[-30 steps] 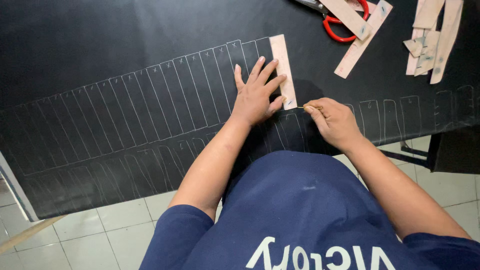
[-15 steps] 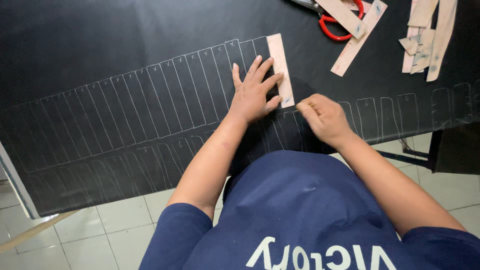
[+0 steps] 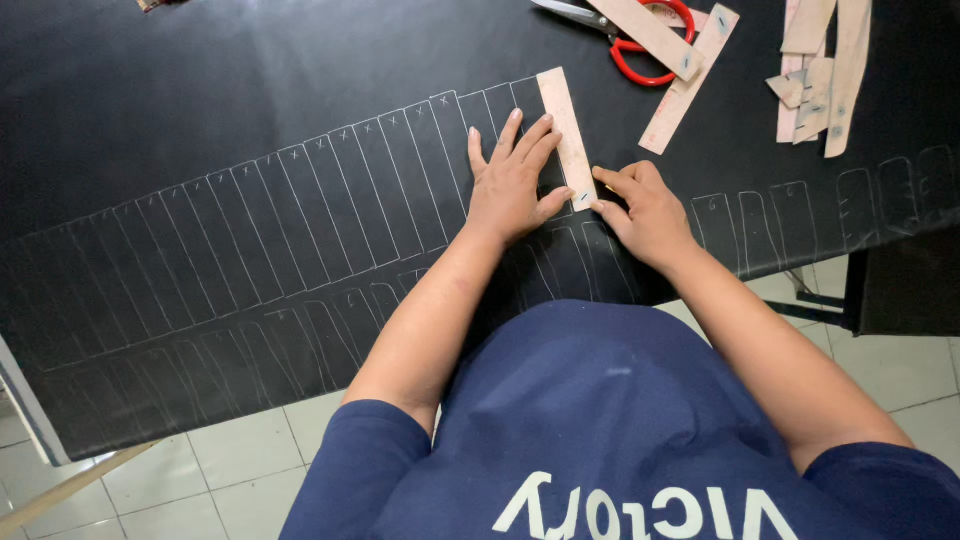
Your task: The person uses a wooden ruler and a pencil to mark a series of small 'x' marks along the top edge of a large black sheet that has pre-drawn rectangular outlines. They repeatedly reposition the ruler and mark each rectangle in sequence.
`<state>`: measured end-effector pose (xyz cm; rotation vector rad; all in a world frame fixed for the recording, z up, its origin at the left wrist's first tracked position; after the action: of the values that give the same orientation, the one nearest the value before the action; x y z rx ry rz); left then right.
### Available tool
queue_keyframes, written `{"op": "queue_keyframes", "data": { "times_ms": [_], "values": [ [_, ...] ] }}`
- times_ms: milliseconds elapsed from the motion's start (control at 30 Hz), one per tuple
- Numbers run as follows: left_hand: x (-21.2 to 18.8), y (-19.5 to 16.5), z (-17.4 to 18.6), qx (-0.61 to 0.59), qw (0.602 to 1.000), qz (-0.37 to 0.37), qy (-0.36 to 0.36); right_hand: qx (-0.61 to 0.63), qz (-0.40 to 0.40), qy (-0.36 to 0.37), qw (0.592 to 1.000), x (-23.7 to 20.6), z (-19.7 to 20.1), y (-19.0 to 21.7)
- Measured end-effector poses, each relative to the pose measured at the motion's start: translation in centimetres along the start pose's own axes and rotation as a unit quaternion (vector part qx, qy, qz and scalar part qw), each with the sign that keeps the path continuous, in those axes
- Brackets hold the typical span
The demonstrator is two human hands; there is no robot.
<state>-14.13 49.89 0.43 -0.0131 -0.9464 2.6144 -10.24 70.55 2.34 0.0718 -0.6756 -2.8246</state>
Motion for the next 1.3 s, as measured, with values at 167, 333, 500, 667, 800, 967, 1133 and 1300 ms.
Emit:
{"op": "queue_keyframes", "data": {
  "times_ms": [167,333,500,667,800,967,1133,1300],
  "values": [
    [0.1,-0.1,0.2,-0.007,1.0,-0.004,-0.001,-0.005,-0.02,0.005,1.0,0.0,-0.1,0.0],
    [0.0,-0.2,0.3,0.001,1.0,-0.008,-0.01,0.01,-0.022,-0.002,1.0,0.0,-0.1,0.1],
    [0.3,-0.2,0.3,0.002,1.0,-0.004,-0.005,0.018,-0.017,-0.001,1.0,0.3,-0.2,-0.1],
    [0.4,-0.2,0.4,0.007,1.0,-0.005,-0.003,0.024,-0.009,-0.003,1.0,0.6,-0.1,-0.3],
    [0.4,-0.2,0.3,0.011,1.0,-0.01,0.002,0.023,-0.016,0.002,1.0,0.6,-0.1,-0.4],
    [0.3,-0.3,0.2,0.021,1.0,-0.008,0.01,0.016,-0.016,0.005,1.0,0.5,0.0,-0.5],
    [0.9,-0.4,0.2,0.041,0.999,-0.011,0.02,0.027,-0.03,0.025,0.999,1.2,0.4,-0.7],
    [1.1,-0.3,0.2,0.034,0.999,-0.014,0.016,0.013,0.063,-0.041,0.997,4.2,1.9,-0.8]
  ]
}}
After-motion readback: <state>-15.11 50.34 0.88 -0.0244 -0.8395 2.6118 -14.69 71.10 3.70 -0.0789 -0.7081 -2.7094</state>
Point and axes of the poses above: each hand's wrist, its own x-axis towards the middle knuckle, its own z-axis out of the back of the hand, y = z × x, the point moved 3 cm from there along x, towards the middle knuckle, and after that the axes turned 9 degrees about -x, right-handed, at the moved point
